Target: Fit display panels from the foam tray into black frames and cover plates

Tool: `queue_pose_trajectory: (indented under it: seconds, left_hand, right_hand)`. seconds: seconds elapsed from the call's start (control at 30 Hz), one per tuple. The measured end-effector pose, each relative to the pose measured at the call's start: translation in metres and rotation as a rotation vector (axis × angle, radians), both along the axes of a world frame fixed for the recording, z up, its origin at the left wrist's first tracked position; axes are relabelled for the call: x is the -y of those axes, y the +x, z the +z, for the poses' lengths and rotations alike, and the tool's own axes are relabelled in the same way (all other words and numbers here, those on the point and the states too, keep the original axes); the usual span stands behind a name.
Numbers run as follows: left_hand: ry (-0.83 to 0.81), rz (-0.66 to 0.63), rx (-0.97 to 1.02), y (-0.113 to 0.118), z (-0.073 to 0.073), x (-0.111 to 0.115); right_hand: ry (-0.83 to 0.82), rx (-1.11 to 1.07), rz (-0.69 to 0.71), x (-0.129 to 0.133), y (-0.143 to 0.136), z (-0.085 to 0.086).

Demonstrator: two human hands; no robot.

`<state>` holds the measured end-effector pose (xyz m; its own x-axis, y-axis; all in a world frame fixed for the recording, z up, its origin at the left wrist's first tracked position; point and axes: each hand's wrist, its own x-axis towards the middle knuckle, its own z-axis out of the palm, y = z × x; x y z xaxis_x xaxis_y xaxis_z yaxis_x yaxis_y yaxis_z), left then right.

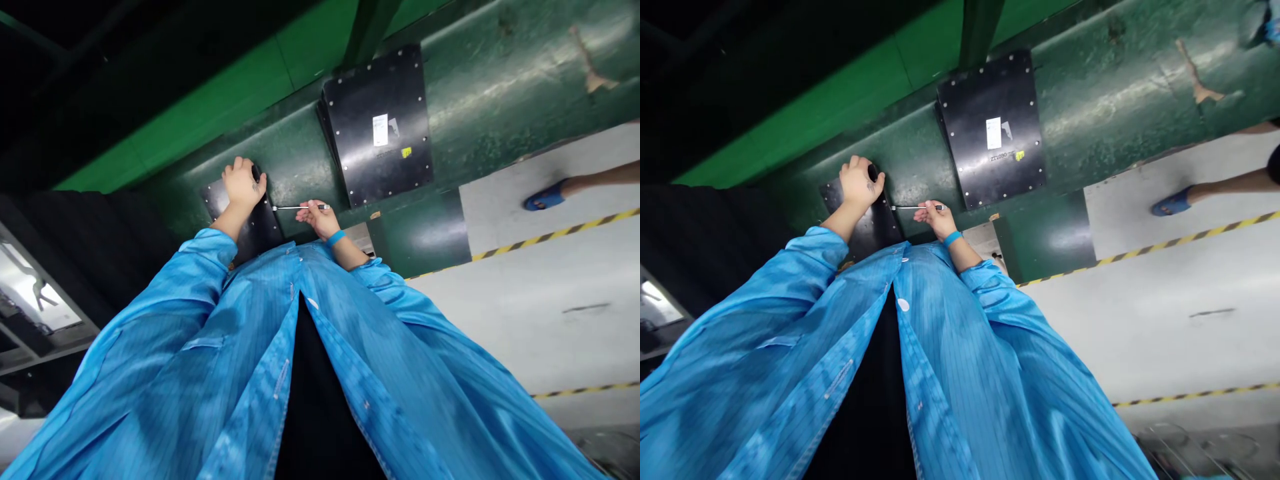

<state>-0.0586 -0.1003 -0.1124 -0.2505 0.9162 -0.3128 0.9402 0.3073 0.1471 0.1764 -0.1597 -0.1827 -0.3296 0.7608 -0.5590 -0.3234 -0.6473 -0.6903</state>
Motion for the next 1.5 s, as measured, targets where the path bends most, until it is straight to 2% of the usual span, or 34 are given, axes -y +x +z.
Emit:
queue_pose_trajectory:
  seconds: [0.17,0.3,0.37,0.43,0.53,0.6,0.67,0.73,0.77,0.8,0.83,0.87,0.93,0.97,1.0,1.1,1.17,1.2,1.27,1.33,1.4,1.5]
  left_hand:
    - [0.000,0.006,0.007,0.001,0.003,0.000]
    - [-0.003,0.011,0.027,0.002,0.005,-0.001]
    - [0.004,0.018,0.024,0.004,0.010,-0.002]
    - [0.029,0.012,0.000,0.005,0.023,0.000]
    - [0.046,-0.068,-0.006,-0.002,0.060,0.010]
    - [0.052,-0.165,0.064,-0.009,0.097,0.027]
    - [0.111,-0.260,0.181,-0.010,0.139,0.051]
    - [0.230,-0.352,0.310,0.003,0.177,0.075]
    - [0.306,-0.379,0.359,0.013,0.188,0.083]
    - [0.388,-0.383,0.390,0.023,0.194,0.088]
    - [0.481,-0.339,0.391,0.030,0.192,0.091]
    - [0.585,-0.233,0.361,0.033,0.183,0.091]
    - [0.758,0.058,0.264,0.027,0.152,0.096]
    - [0.782,0.196,0.224,0.022,0.132,0.104]
    - [0.745,0.324,0.195,0.018,0.111,0.114]
    - [0.399,0.670,0.122,0.025,0.052,0.152]
    - [0.290,0.781,0.102,0.038,0.025,0.168]
    - [0.277,0.813,0.097,0.044,0.017,0.171]
    - [0.268,0.867,0.091,0.048,0.012,0.168]
    - [0.262,0.900,0.090,0.041,0.017,0.158]
    - [0.238,0.884,0.155,0.028,0.031,0.149]
    - [0.189,0.795,0.325,0.016,0.062,0.143]
  right_hand:
    - [0.046,0.040,0.021,-0.001,0.000,0.005]
    - [0.264,0.170,0.072,-0.001,-0.007,0.020]
    - [0.372,0.241,0.131,-0.001,-0.012,0.029]
    - [0.432,0.283,0.171,-0.003,-0.014,0.036]
    - [0.441,0.302,0.207,-0.008,-0.013,0.047]
    - [0.475,0.273,0.292,-0.011,-0.012,0.059]
    - [0.605,0.210,0.472,-0.010,-0.012,0.079]
    - [0.771,0.187,0.668,-0.005,-0.010,0.103]
    - [0.828,0.226,0.730,-0.002,-0.008,0.115]
    - [0.852,0.315,0.736,-0.001,-0.005,0.126]
    - [0.857,0.463,0.678,-0.003,0.000,0.136]
    - [0.871,0.611,0.626,-0.006,0.006,0.144]
    - [0.907,0.869,0.597,-0.020,0.018,0.155]
    - [0.920,0.968,0.609,-0.028,0.024,0.159]
    - [0.924,1.047,0.636,-0.035,0.030,0.160]
    - [0.852,1.151,0.749,-0.053,0.044,0.153]
    - [0.777,1.148,0.799,-0.059,0.047,0.141]
    - [0.749,1.142,0.809,-0.061,0.045,0.135]
    - [0.721,1.140,0.826,-0.060,0.038,0.127]
    - [0.713,1.163,0.852,-0.053,0.024,0.126]
    - [0.725,1.173,0.858,-0.043,0.008,0.130]
    - [0.744,1.163,0.806,-0.029,-0.010,0.136]
